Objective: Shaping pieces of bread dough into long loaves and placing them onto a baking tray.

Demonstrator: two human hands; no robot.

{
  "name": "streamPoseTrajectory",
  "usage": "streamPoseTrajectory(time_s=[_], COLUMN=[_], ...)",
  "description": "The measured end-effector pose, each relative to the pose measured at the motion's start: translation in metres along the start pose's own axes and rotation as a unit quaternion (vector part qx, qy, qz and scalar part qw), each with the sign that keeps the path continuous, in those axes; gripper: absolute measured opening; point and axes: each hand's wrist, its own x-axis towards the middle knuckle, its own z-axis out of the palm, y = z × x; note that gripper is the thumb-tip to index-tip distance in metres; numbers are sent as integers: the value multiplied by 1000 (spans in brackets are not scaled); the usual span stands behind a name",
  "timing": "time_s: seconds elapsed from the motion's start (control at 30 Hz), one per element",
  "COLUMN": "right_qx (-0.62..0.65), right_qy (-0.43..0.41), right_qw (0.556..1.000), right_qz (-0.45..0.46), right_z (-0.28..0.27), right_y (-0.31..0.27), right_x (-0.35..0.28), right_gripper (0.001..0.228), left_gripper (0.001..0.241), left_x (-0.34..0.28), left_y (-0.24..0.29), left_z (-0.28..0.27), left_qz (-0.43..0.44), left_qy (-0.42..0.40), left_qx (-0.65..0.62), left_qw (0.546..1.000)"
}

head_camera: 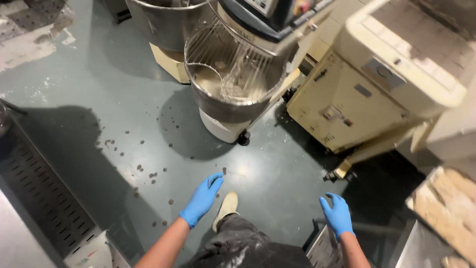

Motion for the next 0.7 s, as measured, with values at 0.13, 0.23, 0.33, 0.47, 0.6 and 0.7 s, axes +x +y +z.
streamPoseTrajectory(time_s=[0.13,0.23,0.33,0.47,0.6,0.7], right_qx=[65,120,208,302,460,548], right_qy=[112,168,205,298,386,430], right_qw=[992,978,955,906,791,683], right_qz=[11,-41,-54,7,117,220], right_z=[7,0,4,44,63,57], right_y=[-62,-143,-261,-370,-398,-399], right_x=[143,232,317,445,562,605], right_gripper=[55,57,63,76,70,57], left_gripper=[47,47,46,48,49,48], left_x=[102,153,221,320,456,576], left_y=[60,86,114,191,332,380], left_z=[-38,-79,-144,-215,-233,-224], left_qz=[63,78,97,136,223,282], left_qy=[66,112,138,120,127,81], left_qx=[-46,-82,-63,-28,175,112], left_qw=[995,987,984,983,950,950])
